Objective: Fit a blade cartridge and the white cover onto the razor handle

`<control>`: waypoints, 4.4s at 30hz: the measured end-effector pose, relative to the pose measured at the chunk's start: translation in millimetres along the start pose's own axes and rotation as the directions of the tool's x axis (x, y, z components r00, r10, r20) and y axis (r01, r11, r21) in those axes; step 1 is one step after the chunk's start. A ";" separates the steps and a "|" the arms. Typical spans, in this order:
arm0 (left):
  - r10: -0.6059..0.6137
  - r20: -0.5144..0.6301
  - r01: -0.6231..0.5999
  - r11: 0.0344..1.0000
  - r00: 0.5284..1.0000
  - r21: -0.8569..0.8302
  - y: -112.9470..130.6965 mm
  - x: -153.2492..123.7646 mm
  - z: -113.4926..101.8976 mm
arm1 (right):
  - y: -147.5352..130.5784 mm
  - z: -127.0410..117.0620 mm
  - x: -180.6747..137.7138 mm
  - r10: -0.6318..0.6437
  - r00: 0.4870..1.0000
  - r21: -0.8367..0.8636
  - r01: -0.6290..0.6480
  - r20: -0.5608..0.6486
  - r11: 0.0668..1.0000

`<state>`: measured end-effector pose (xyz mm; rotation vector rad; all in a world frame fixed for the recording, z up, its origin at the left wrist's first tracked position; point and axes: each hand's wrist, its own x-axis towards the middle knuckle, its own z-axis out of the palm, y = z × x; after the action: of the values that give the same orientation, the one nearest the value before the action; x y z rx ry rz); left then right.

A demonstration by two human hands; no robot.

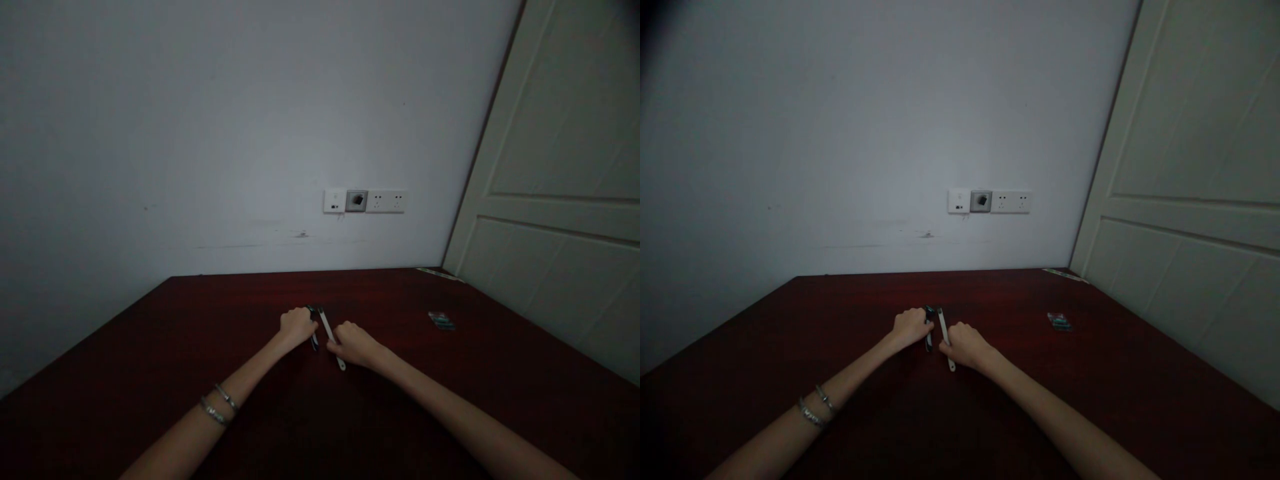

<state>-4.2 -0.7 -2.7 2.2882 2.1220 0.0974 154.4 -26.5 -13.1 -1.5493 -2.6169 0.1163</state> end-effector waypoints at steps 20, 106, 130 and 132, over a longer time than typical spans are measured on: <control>-0.004 0.018 0.005 1.000 1.000 -0.015 -4.2 0.1 -3.1 | -4.4 -2.0 -0.1 0.001 1.000 0.000 -0.001 -0.011 1.000; 0.684 -0.442 -0.804 0.568 0.581 -0.177 83.9 33.3 -34.3 | 144.2 -69.2 -65.6 -0.112 0.975 0.420 0.186 -0.194 0.888; 0.545 -0.363 -0.622 0.770 0.756 -0.139 -17.2 -14.4 -27.2 | 52.9 -39.4 10.3 -0.390 0.885 0.342 0.460 -0.255 0.819; 0.547 -0.374 -0.621 0.776 0.749 -0.110 -24.6 -15.2 -25.6 | 59.8 -34.5 14.6 -0.356 0.902 0.361 0.425 -0.244 0.830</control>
<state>-31.3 -14.7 21.0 2.8396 1.2735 0.7317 203.6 15.5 14.9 -0.8294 -2.5028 0.4455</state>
